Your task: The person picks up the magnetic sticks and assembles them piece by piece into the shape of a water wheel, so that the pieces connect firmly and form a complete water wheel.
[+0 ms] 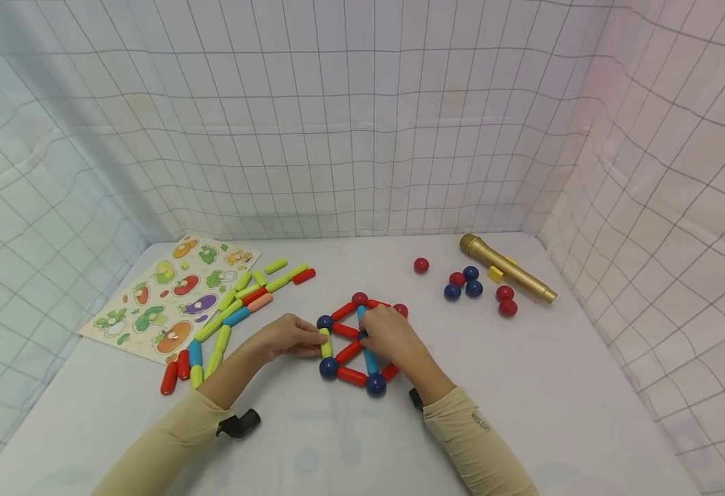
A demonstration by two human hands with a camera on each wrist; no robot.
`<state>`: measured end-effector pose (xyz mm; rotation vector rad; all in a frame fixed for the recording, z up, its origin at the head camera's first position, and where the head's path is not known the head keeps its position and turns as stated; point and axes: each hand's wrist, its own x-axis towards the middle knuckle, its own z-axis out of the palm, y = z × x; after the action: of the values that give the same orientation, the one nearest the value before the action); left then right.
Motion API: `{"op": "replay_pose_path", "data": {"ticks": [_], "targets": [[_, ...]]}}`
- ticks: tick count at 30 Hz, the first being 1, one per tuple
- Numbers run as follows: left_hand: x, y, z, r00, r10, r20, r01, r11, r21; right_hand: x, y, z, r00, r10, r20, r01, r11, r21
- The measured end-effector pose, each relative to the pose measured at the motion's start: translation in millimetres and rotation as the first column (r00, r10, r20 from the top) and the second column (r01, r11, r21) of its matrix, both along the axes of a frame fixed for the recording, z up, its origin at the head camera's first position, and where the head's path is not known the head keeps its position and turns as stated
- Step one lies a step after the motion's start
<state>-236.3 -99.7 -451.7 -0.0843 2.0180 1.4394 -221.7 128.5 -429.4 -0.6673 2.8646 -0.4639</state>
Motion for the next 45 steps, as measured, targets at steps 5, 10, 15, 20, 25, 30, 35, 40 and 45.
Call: {"op": "replay_pose_path", "data": {"ticks": [5,10,15,20,25,30,35,40,45], "targets": [[-2.2,2.4,-4.5,0.999,-0.016,0.027,0.017,0.999,-0.030,1.4,0,0.2,1.000,0.005,-0.002,-0.005,1.000,0.005],[-4.3,2.4,-7.7,0.998,0.000,0.070,0.003,0.999,-0.035,1.9,-2,0.8,1.000,0.018,-0.006,-0.018,1.000,0.006],[-4.1,0.4,-8.0,0.996,0.020,0.086,-0.017,0.999,-0.031,1.4,-3,2.3,0.999,0.032,-0.011,-0.032,0.999,0.020],[-5.1,-7.1,-4.0,0.997,-0.040,0.073,0.043,0.998,-0.051,1.0,-4,2.0,0.998,0.057,-0.018,-0.057,0.998,0.029],[-5.7,-20.8,11.8,0.984,-0.147,-0.105,0.107,0.942,-0.318,3.0,-7,2.6,0.995,0.102,0.012,-0.103,0.995,0.002],[-0.8,-24.2,23.3,0.952,-0.204,-0.230,0.076,0.881,-0.466,5.9,-11,4.0,0.989,0.145,-0.005,-0.145,0.989,-0.018],[8.1,-23.6,18.7,0.938,-0.206,-0.280,0.051,0.879,-0.475,19.6,-12,11.9,0.997,0.079,-0.003,-0.079,0.997,0.002],[19.7,-21.5,16.8,0.924,-0.217,-0.314,0.031,0.863,-0.505,48.4,5,15.7,0.985,-0.043,0.167,0.032,0.997,0.070],[31.9,-20.7,24.5,0.917,-0.252,-0.309,0.041,0.831,-0.555,54.5,21,8.1,0.983,-0.028,0.183,0.029,1.000,-0.001]]}}
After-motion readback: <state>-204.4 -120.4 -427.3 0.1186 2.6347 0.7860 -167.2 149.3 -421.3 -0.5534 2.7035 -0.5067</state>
